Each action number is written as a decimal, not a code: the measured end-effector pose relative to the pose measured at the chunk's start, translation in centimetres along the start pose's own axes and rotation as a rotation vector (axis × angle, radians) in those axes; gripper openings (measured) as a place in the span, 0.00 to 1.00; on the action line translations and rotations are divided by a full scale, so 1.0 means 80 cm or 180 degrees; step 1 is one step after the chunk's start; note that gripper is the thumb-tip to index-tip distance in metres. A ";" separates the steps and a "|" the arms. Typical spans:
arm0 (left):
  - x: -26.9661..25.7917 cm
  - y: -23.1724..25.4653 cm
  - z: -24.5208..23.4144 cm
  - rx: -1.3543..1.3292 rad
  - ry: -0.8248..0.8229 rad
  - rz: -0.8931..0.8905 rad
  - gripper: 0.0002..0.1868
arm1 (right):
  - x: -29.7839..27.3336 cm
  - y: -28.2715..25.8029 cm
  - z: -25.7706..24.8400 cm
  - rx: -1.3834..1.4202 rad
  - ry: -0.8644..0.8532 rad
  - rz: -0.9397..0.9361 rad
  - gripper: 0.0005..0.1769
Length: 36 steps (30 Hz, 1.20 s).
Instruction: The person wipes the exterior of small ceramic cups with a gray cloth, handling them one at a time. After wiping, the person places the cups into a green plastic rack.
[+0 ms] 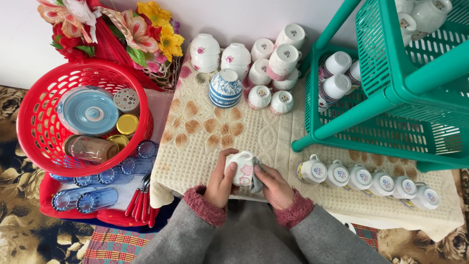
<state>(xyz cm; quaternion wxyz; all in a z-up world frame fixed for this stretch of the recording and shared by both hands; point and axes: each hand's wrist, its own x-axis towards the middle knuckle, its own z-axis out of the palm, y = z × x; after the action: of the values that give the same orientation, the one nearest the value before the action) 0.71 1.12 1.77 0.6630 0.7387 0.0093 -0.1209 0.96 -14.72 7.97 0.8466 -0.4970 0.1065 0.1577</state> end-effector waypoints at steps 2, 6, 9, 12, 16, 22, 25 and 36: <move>0.001 0.006 0.001 -0.1122 -0.0101 -0.0416 0.29 | 0.001 -0.004 -0.013 -0.1719 -0.0857 -0.0053 0.19; 0.002 0.017 0.012 -0.2085 0.0007 -0.0960 0.35 | 0.004 0.000 -0.023 -0.4548 -0.0677 -0.2300 0.17; 0.006 0.011 0.008 -0.2358 -0.0001 -0.0946 0.38 | -0.003 -0.020 0.001 -0.4374 0.0188 -0.2955 0.13; 0.008 0.007 0.007 -0.2361 -0.0088 -0.0947 0.39 | -0.009 -0.020 0.009 -0.3983 -0.0684 -0.2889 0.19; 0.004 0.032 0.000 -0.1902 -0.0210 -0.0905 0.39 | -0.009 -0.014 0.001 -0.4840 -0.1294 -0.2740 0.32; -0.001 0.017 0.006 -0.0873 -0.0070 -0.0536 0.25 | 0.001 -0.005 -0.009 -0.4784 -0.1075 -0.2755 0.19; -0.003 0.024 0.009 -0.0696 -0.0113 -0.0524 0.28 | 0.004 0.003 -0.024 -0.4281 -0.1223 -0.2342 0.19; -0.002 0.064 0.002 0.0769 0.0089 0.1597 0.44 | 0.010 0.019 -0.049 -0.1576 0.0438 -0.0262 0.18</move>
<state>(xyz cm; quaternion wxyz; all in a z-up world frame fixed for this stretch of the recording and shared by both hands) 1.41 0.33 6.81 0.5791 0.7932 -0.1792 0.0570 1.03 -17.34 4.61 0.6956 -0.7026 0.1016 0.1102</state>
